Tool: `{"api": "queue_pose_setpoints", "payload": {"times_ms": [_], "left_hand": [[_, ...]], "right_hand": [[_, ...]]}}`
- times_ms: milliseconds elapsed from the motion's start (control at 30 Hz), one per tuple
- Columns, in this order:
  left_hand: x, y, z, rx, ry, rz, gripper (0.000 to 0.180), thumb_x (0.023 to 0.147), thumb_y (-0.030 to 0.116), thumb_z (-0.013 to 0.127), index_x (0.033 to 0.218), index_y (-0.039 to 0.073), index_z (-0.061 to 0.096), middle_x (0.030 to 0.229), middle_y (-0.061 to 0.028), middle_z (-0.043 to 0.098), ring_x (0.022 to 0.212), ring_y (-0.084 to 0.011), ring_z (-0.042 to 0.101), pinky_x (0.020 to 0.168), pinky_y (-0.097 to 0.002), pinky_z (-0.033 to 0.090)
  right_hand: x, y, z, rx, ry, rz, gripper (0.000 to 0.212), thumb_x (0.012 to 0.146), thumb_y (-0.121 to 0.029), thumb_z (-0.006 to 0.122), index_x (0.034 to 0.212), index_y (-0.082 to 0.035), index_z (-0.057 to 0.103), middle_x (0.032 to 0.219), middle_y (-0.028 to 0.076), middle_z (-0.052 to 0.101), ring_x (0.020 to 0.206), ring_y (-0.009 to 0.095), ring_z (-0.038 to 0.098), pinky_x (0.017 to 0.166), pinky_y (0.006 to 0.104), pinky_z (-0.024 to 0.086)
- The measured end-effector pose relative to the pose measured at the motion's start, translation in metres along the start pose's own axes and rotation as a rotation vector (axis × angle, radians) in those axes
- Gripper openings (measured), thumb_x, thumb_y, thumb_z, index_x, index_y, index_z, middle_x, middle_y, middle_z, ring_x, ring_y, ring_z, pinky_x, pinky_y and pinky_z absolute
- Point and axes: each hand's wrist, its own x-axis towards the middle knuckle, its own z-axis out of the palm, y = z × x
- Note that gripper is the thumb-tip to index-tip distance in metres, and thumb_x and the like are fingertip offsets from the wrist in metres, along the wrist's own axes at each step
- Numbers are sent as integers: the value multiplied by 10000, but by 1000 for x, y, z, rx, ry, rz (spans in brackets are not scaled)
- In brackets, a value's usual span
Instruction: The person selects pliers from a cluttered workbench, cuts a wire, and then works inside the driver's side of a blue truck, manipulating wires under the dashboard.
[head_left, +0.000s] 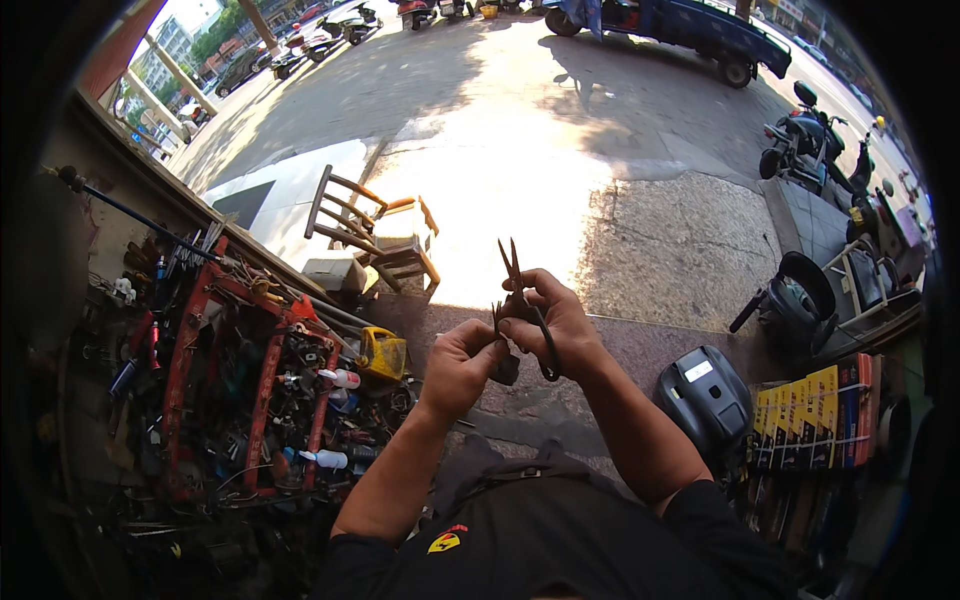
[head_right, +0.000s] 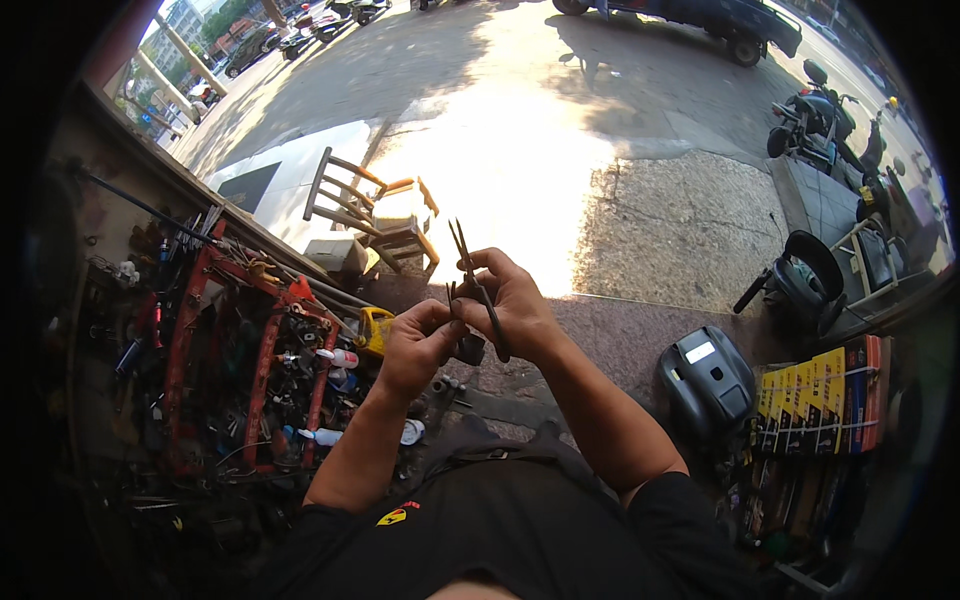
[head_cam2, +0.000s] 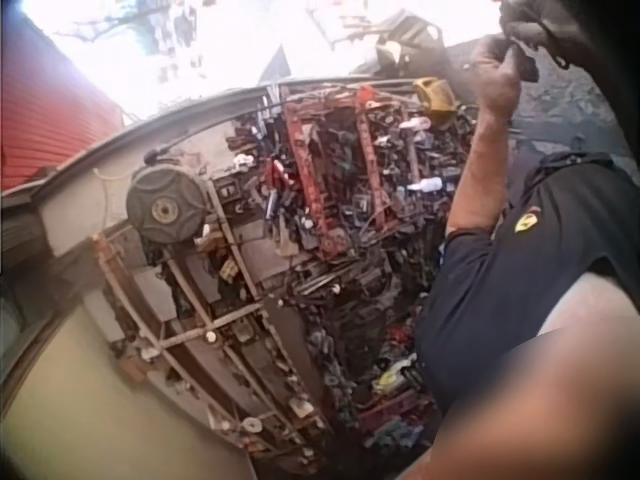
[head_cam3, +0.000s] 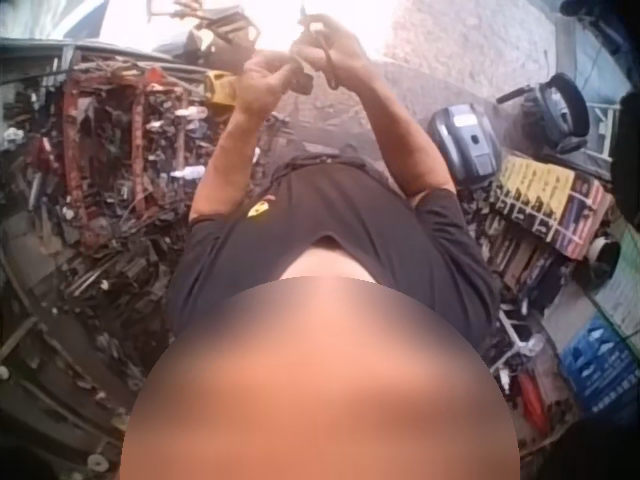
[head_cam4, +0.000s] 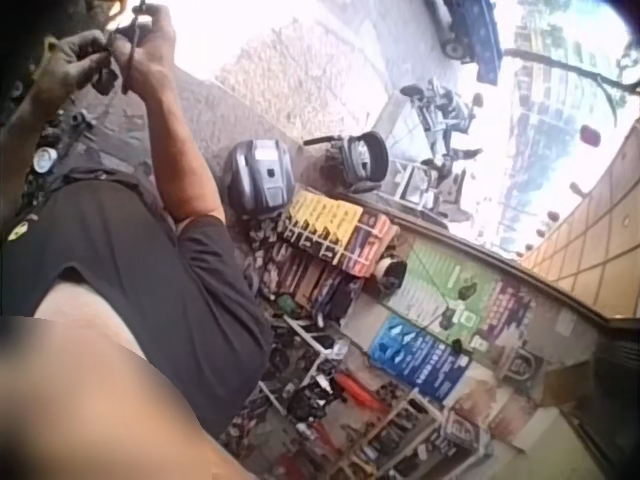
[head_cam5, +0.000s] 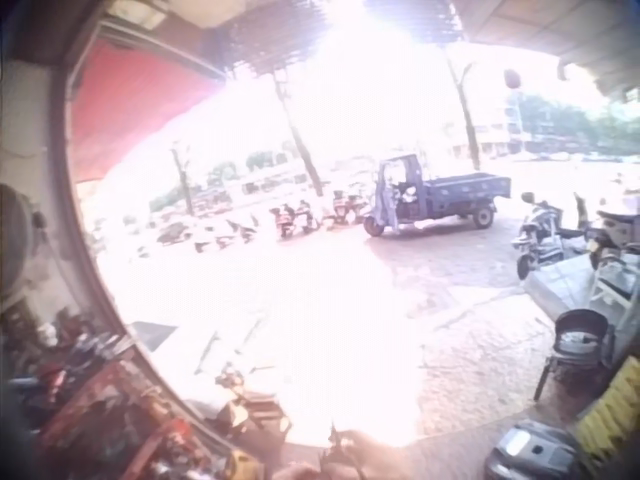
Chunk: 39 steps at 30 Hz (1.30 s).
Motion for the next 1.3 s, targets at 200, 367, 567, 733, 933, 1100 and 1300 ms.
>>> {"api": "queue_pose_setpoints", "payload": {"times_ms": [200, 367, 567, 733, 933, 1100, 1300], "left_hand": [[6, -5, -4, -91, -29, -51, 83, 940, 71, 606, 894, 3, 616, 734, -43, 637, 609, -97, 590, 548, -250, 478], [20, -8, -33, -189, -29, -146, 88, 939, 87, 612, 909, 5, 612, 714, -37, 625, 602, -98, 583, 562, -247, 487], [49, -14, -59, -226, 12, -68, 62, 933, 58, 597, 896, 8, 592, 726, -43, 627, 610, -99, 584, 585, -247, 501], [78, -21, -89, -219, 4, 20, 37, 923, 31, 584, 892, 13, 576, 757, -41, 626, 628, -87, 575, 590, -242, 490], [106, -22, -121, -106, 116, 119, 23, 911, 9, 588, 905, 25, 572, 754, 2, 590, 640, -39, 520, 552, -206, 425], [121, -19, -138, -52, 119, 203, 49, 899, -14, 590, 914, 28, 570, 747, 18, 578, 639, -28, 507, 538, -200, 405], [121, -18, -151, -64, 83, 215, 57, 900, -16, 579, 924, 34, 567, 743, 21, 572, 634, -27, 503, 539, -200, 398]], "right_hand": [[12, 4, 7, 15, 49, 59, 395, 814, -45, 693, 1162, 6, 512, 783, 32, 595, 659, 85, 553, 552, 242, 439], [24, 11, 11, -15, 141, 66, 369, 814, -36, 705, 1133, 12, 526, 767, 23, 576, 656, 82, 554, 550, 237, 437], [55, 20, 26, -67, 217, 80, 346, 832, -42, 690, 1129, 7, 518, 766, 35, 579, 620, 80, 542, 518, 239, 422], [85, 33, 38, -63, 267, 107, 358, 842, -95, 701, 1136, 1, 521, 763, 41, 585, 606, 72, 531, 511, 226, 409], [96, 35, 49, -490, 217, 243, 363, 875, -256, 706, 1088, 1, 564, 708, 88, 628, 606, 152, 569, 548, 315, 445], [100, 36, 66, -596, 61, 261, 332, 877, -275, 697, 1048, -15, 583, 747, 117, 615, 662, 183, 562, 620, 339, 461], [115, 33, 78, -677, 53, 263, 321, 876, -294, 696, 995, -14, 593, 680, 135, 587, 609, 200, 537, 584, 361, 443]]}}
